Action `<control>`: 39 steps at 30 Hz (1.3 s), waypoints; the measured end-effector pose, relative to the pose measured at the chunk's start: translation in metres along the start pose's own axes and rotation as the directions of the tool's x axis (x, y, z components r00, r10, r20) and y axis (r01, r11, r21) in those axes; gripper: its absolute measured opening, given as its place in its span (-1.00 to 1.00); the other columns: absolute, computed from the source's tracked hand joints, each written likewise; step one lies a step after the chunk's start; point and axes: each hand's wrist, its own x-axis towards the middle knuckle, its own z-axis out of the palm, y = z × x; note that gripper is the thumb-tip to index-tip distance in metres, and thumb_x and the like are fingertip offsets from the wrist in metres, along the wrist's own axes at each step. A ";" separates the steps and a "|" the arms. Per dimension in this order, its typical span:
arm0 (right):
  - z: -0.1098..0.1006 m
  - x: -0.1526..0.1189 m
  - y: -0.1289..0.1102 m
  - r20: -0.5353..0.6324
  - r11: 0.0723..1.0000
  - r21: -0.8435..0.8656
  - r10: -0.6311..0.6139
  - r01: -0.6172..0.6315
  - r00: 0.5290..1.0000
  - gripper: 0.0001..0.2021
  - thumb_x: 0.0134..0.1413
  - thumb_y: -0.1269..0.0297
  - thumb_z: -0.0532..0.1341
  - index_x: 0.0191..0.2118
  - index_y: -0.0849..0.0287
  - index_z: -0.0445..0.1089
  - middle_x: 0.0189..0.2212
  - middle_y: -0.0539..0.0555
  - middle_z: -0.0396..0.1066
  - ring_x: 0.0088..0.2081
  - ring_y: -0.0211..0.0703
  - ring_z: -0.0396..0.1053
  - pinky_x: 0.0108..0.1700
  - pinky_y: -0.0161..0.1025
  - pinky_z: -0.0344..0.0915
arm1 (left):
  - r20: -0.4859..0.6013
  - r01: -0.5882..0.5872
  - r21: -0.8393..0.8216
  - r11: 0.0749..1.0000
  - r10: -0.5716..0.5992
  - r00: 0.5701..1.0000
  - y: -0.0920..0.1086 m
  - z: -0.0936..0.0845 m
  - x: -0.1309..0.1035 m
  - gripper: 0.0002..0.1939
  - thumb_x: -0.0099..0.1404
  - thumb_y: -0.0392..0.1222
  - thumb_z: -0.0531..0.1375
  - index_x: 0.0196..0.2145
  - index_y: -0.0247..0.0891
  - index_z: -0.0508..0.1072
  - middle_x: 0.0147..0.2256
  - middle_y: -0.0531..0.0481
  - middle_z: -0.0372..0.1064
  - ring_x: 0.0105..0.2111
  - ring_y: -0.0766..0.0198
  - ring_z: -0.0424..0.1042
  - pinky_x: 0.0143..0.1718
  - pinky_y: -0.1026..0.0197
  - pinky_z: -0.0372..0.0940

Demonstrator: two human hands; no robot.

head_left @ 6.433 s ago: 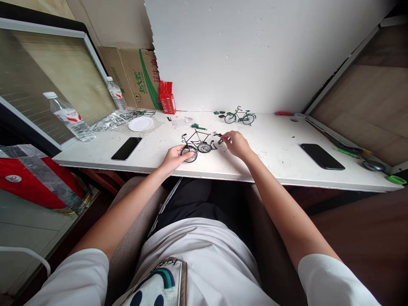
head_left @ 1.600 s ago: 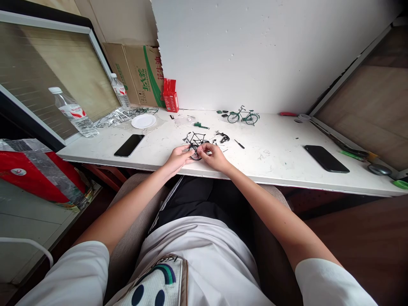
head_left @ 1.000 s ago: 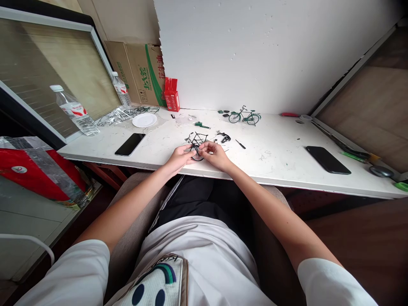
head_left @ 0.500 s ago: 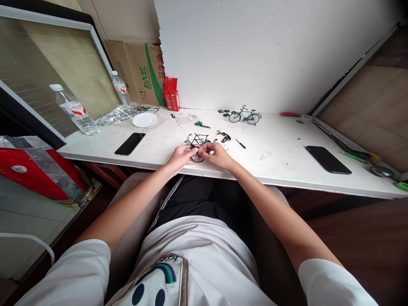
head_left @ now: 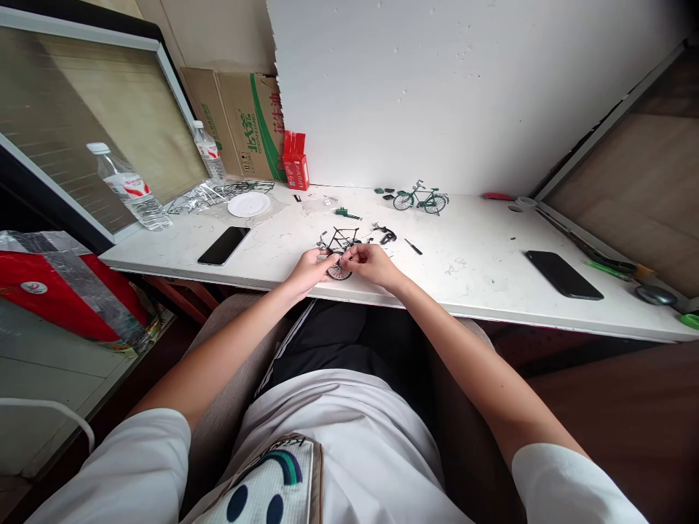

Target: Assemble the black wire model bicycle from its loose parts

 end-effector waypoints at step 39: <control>-0.005 -0.012 -0.011 0.165 0.612 -0.652 -0.462 0.448 0.871 -0.84 0.30 0.30 0.30 -0.03 0.14 0.50 -0.19 0.13 0.57 -0.06 0.01 0.46 -0.12 -0.17 0.32 | -0.026 -0.002 -0.037 0.999 0.001 1.000 0.000 0.001 0.001 -0.59 0.23 -0.10 0.50 -0.12 -0.32 0.44 -0.18 -0.18 0.59 -0.21 0.11 0.62 -0.09 0.01 0.55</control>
